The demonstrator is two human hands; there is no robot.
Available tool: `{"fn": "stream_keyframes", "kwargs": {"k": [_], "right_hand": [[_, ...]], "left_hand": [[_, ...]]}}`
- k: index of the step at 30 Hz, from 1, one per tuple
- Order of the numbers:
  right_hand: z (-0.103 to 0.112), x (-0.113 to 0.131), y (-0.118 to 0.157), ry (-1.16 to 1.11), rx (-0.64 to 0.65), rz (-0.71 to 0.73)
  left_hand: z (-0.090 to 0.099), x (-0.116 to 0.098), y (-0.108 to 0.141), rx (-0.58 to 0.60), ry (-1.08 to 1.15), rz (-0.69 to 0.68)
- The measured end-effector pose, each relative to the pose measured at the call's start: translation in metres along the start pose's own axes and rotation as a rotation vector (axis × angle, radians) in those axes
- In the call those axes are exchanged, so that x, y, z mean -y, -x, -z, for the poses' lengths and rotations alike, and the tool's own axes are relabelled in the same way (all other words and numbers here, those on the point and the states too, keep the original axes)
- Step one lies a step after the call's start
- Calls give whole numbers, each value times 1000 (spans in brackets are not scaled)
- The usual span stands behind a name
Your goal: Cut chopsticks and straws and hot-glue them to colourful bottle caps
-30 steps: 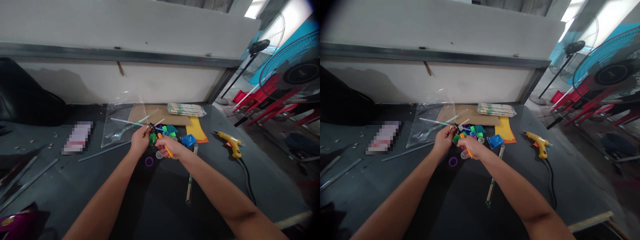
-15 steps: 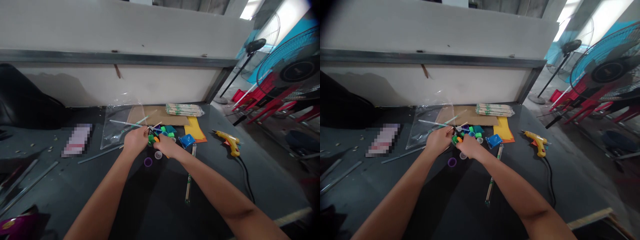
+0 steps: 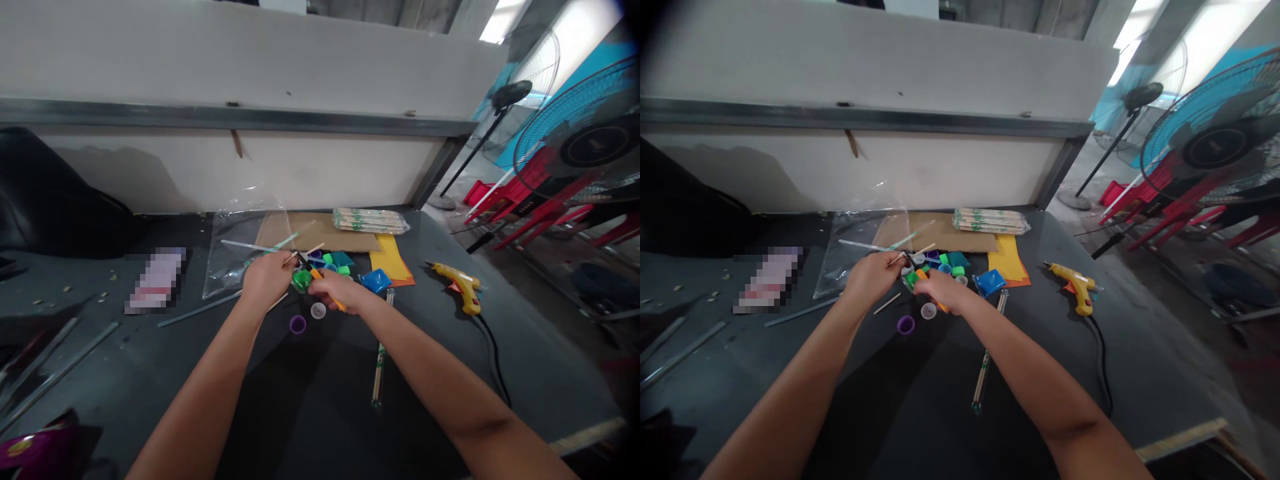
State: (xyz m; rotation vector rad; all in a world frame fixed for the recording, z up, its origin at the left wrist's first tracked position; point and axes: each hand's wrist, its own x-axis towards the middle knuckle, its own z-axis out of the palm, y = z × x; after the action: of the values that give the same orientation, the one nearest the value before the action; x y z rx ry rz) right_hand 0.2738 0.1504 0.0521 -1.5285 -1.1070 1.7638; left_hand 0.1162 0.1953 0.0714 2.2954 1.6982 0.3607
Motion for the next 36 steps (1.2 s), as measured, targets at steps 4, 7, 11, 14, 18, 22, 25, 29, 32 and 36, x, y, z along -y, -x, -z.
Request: {"fn": "stream_keyframes", "kwargs": {"k": [4, 7, 11, 14, 18, 22, 25, 29, 32, 36], "right_hand": [[3, 2, 3, -52, 83, -22], [4, 1, 2, -75, 99, -32], [4, 1, 3, -72, 82, -8], [3, 2, 4, -67, 77, -7], [1, 2, 4, -42, 69, -1], [0, 1, 4, -25, 67, 28], [0, 0, 1, 65, 24, 46], [0, -5, -4, 458, -213, 145], [-1, -12, -7, 699, -339, 210], [-6, -20, -5, 795, -410, 257]], "left_hand": [[2, 0, 3, -44, -10, -26], [0, 0, 4, -83, -34, -46], [-3, 0, 4, -119, -81, -66], [-6, 0, 4, -144, -114, -84], [-7, -3, 5, -154, -138, -87], [-5, -5, 7, -151, -144, -82], [-3, -6, 8, -153, -149, -75], [-2, -7, 10, -147, -186, -50], [-3, -7, 11, -133, -221, -51], [-4, -7, 10, -114, -221, -25]]}}
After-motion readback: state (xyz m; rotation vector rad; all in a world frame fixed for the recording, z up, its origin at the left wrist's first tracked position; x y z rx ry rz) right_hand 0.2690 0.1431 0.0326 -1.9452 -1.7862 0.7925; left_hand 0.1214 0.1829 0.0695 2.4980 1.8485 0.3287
